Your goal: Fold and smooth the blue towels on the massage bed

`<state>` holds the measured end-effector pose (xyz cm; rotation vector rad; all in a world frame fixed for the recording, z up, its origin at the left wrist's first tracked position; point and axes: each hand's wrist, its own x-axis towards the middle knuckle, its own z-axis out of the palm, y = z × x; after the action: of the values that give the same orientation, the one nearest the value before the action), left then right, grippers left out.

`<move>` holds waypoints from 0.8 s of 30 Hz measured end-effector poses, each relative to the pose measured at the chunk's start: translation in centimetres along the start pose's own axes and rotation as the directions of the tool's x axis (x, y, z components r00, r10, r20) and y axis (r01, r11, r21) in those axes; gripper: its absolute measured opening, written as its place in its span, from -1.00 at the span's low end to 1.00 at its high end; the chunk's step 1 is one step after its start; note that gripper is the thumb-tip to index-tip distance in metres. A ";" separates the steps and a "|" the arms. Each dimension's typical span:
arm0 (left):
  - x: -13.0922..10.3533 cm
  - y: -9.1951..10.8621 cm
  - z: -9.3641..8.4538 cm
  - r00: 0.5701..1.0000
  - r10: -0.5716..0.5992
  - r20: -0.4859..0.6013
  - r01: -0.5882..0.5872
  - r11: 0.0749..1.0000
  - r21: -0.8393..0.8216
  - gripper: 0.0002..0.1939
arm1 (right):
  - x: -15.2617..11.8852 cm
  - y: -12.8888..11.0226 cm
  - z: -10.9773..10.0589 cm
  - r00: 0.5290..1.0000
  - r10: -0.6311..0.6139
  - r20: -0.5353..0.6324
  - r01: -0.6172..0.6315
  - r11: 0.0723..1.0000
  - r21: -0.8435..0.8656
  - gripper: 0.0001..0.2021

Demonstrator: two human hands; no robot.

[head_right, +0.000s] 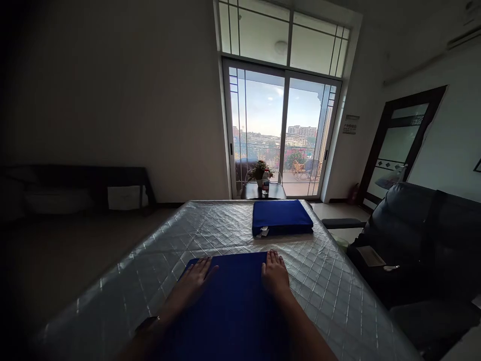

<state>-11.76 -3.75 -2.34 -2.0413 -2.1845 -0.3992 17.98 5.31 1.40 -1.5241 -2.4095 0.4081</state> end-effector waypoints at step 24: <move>4.7 13.0 -2.7 0.990 0.046 0.134 -0.027 0.990 -0.139 -0.15 | -0.2 0.0 0.2 0.999 -0.010 -0.046 0.010 1.000 -0.001 -0.31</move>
<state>0.53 0.73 2.86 -2.2396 -2.2507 -0.4276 17.96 5.15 1.17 -1.5041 -2.3819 0.3667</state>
